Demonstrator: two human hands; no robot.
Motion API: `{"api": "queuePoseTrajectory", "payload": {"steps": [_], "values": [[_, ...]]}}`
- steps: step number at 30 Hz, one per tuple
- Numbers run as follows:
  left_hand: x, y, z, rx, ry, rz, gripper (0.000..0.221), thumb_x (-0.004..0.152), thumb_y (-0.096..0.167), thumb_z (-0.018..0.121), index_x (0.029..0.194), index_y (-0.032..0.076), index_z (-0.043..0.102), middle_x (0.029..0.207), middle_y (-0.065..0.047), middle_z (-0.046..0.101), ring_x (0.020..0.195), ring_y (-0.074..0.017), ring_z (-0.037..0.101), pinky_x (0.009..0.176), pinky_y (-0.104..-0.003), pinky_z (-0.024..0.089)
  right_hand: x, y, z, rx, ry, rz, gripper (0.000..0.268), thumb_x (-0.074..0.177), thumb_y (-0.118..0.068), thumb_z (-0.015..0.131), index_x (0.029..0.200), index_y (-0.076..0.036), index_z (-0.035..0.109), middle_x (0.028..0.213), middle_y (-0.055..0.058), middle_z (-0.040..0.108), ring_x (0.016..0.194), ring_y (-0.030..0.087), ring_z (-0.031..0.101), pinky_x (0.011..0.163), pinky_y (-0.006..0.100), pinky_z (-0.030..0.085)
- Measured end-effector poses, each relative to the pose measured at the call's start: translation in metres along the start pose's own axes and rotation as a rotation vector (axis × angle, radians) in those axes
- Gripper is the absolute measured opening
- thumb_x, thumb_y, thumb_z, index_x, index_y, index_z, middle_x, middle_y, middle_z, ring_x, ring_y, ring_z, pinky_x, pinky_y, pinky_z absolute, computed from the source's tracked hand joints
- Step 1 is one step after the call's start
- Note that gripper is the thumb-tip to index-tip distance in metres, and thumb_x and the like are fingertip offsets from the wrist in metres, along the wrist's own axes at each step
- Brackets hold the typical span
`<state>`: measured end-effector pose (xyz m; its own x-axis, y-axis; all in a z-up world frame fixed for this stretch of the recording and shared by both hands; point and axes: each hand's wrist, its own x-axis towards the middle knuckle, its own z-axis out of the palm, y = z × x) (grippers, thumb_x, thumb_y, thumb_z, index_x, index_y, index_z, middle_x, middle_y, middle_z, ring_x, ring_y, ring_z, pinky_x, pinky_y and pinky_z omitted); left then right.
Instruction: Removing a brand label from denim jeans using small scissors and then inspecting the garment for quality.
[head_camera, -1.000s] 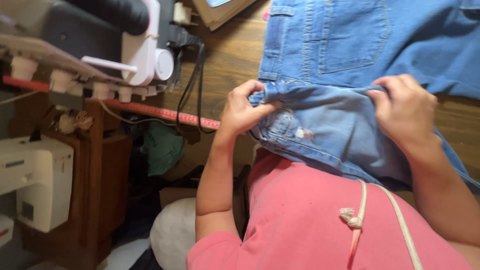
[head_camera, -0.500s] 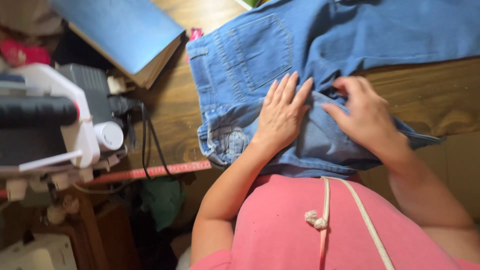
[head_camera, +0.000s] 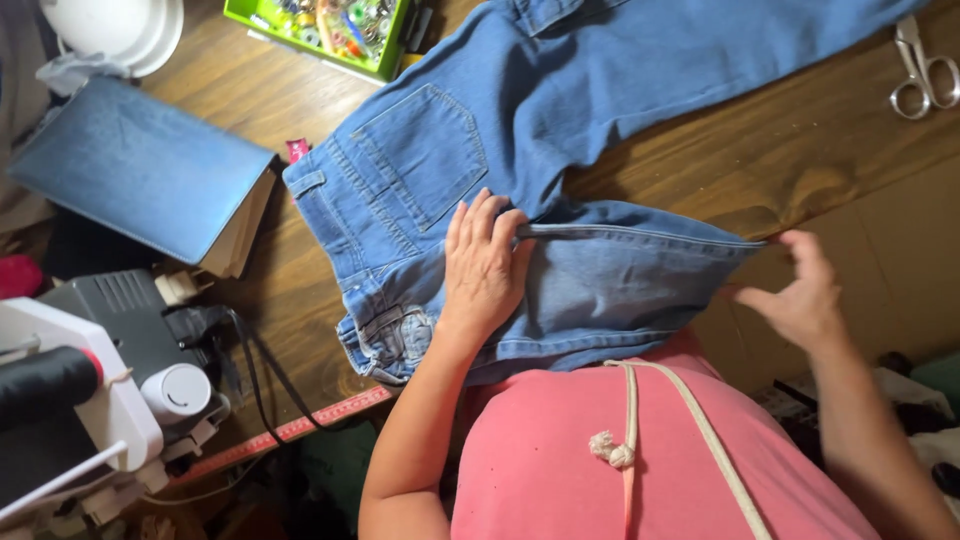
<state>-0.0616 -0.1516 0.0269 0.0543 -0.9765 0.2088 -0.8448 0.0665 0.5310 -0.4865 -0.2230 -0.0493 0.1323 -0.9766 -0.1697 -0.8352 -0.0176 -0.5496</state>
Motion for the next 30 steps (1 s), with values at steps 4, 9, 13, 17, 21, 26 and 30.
{"api": "queuePoseTrajectory", "payload": {"steps": [4, 9, 13, 17, 21, 26, 30], "values": [[0.001, 0.0, -0.003, 0.011, -0.015, 0.02, 0.021, 0.101, 0.022, 0.059, 0.121, 0.013, 0.059, 0.13, -0.01, 0.057, 0.138, -0.035, 0.05, 0.121, -0.055, 0.03, 0.017, 0.025, 0.046, 0.22, -0.104, 0.02, 0.075, 0.061, -0.018, 0.094, 0.129, -0.002, 0.064, 0.126, 0.015, 0.068, 0.116, 0.028, 0.063, 0.096, 0.04, 0.05], [-0.001, 0.001, -0.005, 0.031, -0.016, 0.031, 0.022, 0.101, 0.024, 0.058, 0.121, 0.015, 0.06, 0.128, -0.012, 0.055, 0.134, -0.0353, 0.051, 0.12, -0.057, 0.032, 0.031, 0.02, 0.021, 0.44, -0.436, -0.049, 0.029, 0.064, -0.001, 0.092, 0.091, -0.003, 0.082, 0.097, 0.004, 0.081, 0.087, 0.011, 0.071, 0.077, 0.03, 0.059], [-0.002, -0.001, -0.003, 0.035, 0.016, 0.022, 0.027, 0.101, 0.027, 0.06, 0.125, 0.015, 0.06, 0.129, -0.012, 0.056, 0.136, -0.0353, 0.051, 0.121, -0.057, 0.032, 0.035, -0.048, -0.084, 0.125, -0.392, 0.148, 0.027, 0.073, 0.0, 0.085, 0.099, -0.005, 0.081, 0.087, 0.008, 0.076, 0.08, 0.016, 0.064, 0.071, 0.03, 0.05], [0.001, 0.0, 0.001, 0.072, 0.068, -0.02, 0.029, 0.099, 0.031, 0.064, 0.121, 0.011, 0.059, 0.123, -0.012, 0.059, 0.131, -0.0363, 0.054, 0.12, -0.054, 0.034, 0.095, -0.021, -0.137, -0.061, -0.125, -0.026, 0.032, 0.101, -0.016, 0.083, 0.125, 0.001, 0.069, 0.11, 0.019, 0.067, 0.096, 0.036, 0.061, 0.084, 0.044, 0.046], [0.014, -0.006, 0.008, 0.159, 0.145, -0.076, 0.029, 0.097, 0.032, 0.065, 0.116, 0.012, 0.06, 0.111, -0.012, 0.058, 0.107, -0.0345, 0.057, 0.104, -0.049, 0.04, 0.221, 0.024, -0.077, 0.086, -0.06, -0.283, 0.033, 0.102, -0.014, 0.094, 0.121, -0.009, 0.068, 0.095, 0.003, 0.059, 0.08, 0.012, 0.048, 0.069, 0.031, 0.037], [0.021, -0.008, 0.015, 0.259, 0.241, -0.163, 0.027, 0.096, 0.034, 0.065, 0.112, 0.014, 0.06, 0.106, -0.009, 0.058, 0.106, -0.0343, 0.056, 0.099, -0.048, 0.041, 0.149, -0.07, -0.073, -0.178, 0.48, -0.696, 0.068, 0.086, 0.007, 0.101, 0.14, 0.015, 0.061, 0.122, 0.031, 0.069, 0.113, 0.046, 0.055, 0.097, 0.051, 0.04], [0.025, -0.006, 0.012, 0.274, 0.195, -0.163, 0.028, 0.096, 0.036, 0.061, 0.114, 0.014, 0.059, 0.107, -0.008, 0.059, 0.108, -0.0349, 0.056, 0.098, -0.049, 0.041, 0.094, -0.034, -0.065, -0.202, 0.523, -0.495, 0.033, 0.117, -0.007, 0.078, 0.133, 0.012, 0.057, 0.111, 0.021, 0.06, 0.096, 0.044, 0.059, 0.09, 0.053, 0.045]]}}
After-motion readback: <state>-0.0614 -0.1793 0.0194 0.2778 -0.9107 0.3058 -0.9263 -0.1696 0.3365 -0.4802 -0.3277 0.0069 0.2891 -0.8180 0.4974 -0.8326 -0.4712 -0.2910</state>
